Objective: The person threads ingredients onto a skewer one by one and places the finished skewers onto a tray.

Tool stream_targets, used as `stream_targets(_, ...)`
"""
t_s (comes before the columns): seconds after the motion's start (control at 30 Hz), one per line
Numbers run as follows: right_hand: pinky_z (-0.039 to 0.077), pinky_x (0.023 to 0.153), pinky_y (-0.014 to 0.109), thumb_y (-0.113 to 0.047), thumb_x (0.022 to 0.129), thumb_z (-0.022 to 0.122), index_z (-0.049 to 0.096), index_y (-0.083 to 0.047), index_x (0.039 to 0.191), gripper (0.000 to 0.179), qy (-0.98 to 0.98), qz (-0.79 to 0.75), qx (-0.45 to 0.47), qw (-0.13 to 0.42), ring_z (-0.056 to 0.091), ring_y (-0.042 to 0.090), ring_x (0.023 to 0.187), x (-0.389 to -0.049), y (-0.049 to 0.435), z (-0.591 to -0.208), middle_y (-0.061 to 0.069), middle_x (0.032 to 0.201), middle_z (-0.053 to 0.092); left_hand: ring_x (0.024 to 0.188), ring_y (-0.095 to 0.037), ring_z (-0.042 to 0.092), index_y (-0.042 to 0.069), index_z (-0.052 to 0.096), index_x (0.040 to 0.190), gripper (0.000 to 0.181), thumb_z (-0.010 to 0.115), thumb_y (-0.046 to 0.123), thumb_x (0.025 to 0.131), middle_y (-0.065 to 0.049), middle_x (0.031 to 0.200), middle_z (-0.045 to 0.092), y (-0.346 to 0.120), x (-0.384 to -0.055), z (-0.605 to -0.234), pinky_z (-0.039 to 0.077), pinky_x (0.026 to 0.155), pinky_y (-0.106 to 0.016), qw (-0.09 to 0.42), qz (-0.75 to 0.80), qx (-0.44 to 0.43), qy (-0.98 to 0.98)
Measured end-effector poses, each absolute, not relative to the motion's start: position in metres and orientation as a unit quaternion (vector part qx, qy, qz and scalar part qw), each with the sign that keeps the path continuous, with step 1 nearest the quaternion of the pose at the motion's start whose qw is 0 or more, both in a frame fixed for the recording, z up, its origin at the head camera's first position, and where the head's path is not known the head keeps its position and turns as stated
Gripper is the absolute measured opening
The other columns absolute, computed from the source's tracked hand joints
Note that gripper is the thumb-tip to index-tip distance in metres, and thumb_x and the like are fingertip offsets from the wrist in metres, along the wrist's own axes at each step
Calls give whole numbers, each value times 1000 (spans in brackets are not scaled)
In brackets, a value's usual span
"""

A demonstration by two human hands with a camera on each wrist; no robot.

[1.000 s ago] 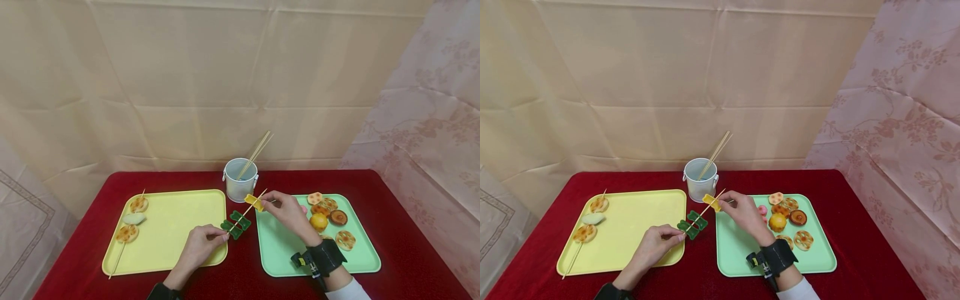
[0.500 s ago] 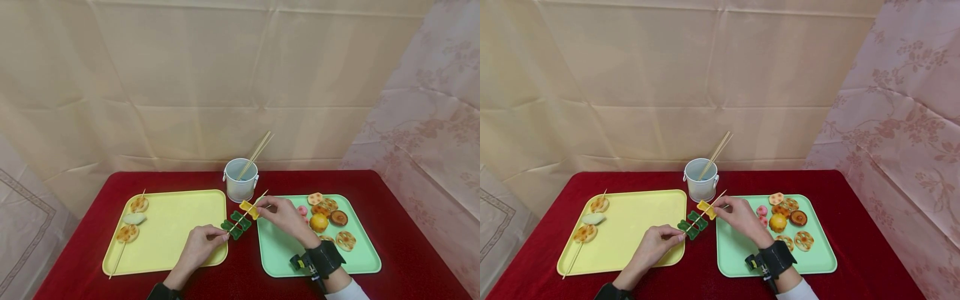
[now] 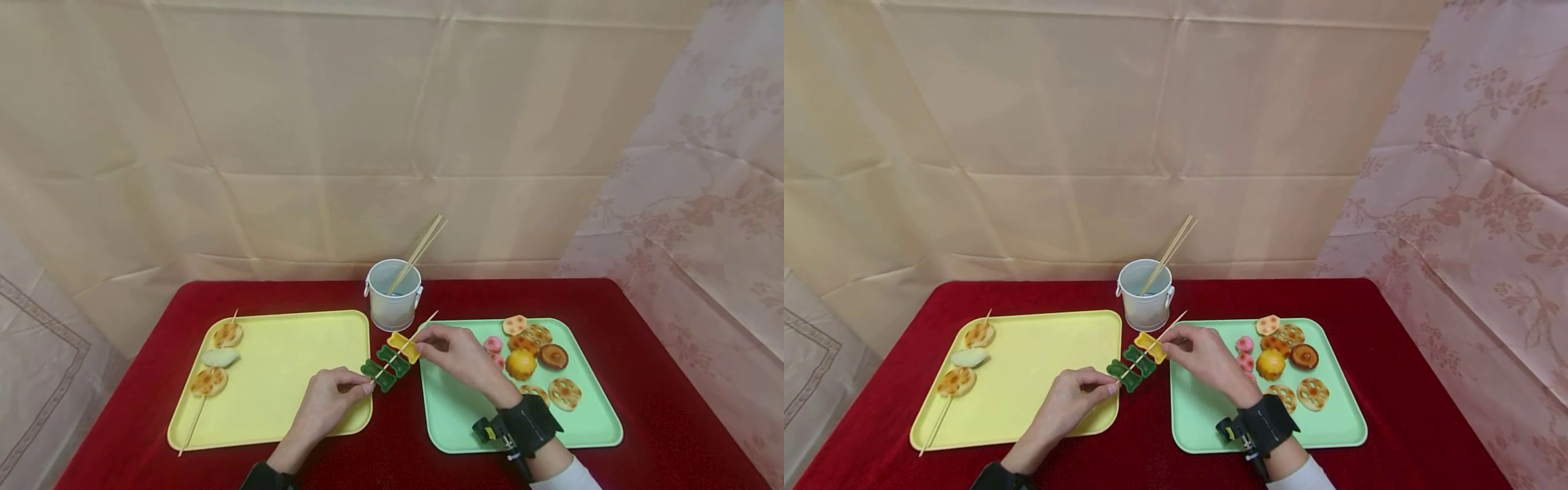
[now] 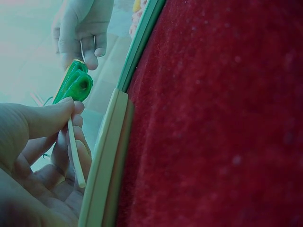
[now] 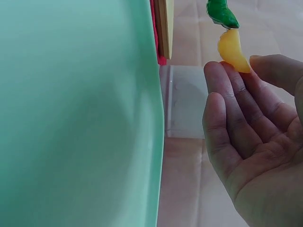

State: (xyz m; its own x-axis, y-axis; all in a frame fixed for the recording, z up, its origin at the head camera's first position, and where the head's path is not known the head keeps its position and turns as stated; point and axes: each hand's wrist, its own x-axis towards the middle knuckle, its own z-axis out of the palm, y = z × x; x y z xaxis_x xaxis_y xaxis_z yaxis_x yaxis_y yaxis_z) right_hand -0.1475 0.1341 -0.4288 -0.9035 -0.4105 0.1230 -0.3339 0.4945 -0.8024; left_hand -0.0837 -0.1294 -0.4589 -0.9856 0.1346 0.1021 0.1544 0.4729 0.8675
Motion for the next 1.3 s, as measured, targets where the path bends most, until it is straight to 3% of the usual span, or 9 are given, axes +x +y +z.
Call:
stream_targets(0.37,53,72,26,-19,98,73,75,-9,105,13,869,-448,-209,12,69,8,79,-149,141,-425,-8,83,72,77,-5,65,14,85,90,5,85,14,85,9,80,75,-136,-83,-452,49,69,-24,22,-482,-84,-872)
stream_targets(0.57,53,73,26,-18,97,74,76,-8,104,13,866,-462,-191,17,70,12,82,-150,143,-422,-8,83,73,75,-2,64,18,85,86,7,87,12,82,12,79,74,-155,-76,-440,49,67,-24,43,-440,-72,-894)
stream_targets(0.7,53,72,25,-19,97,75,75,-7,103,14,862,-468,-193,20,71,18,82,-150,145,-421,-7,83,73,64,-1,58,18,85,85,7,88,12,82,13,74,71,-173,-70,-430,45,59,-23,48,-430,-46,-900)
stream_targets(0.83,53,73,25,-18,97,74,75,-6,104,14,861,-468,-198,30,72,22,83,-150,145,-421,-5,84,73,58,-3,57,14,85,87,5,87,17,84,10,74,72,-193,-64,-425,44,56,-23,33,-423,-8,-905)
stream_targets(0.97,53,73,26,-16,97,73,75,-6,104,12,866,-457,-199,31,71,17,82,-150,144,-421,-5,85,73,61,-4,63,12,84,87,8,86,19,85,5,78,76,-212,-63,-422,47,59,-25,42,-389,23,-920)
stream_targets(1.17,52,72,26,-16,98,73,74,-7,104,10,868,-452,-204,33,71,20,83,-148,143,-421,-5,84,72,52,-6,55,11,84,89,9,85,19,86,11,57,64,-239,-62,-423,38,52,-27,60,-318,38,-946)
stream_targets(1.3,52,72,26,-17,98,72,75,-11,102,7,866,-453,-211,31,71,20,82,-148,142,-422,-5,84,72,52,-7,53,10,84,90,10,84,19,86,12,55,62,-253,-62,-426,35,52,-29,59,-282,33,-957)
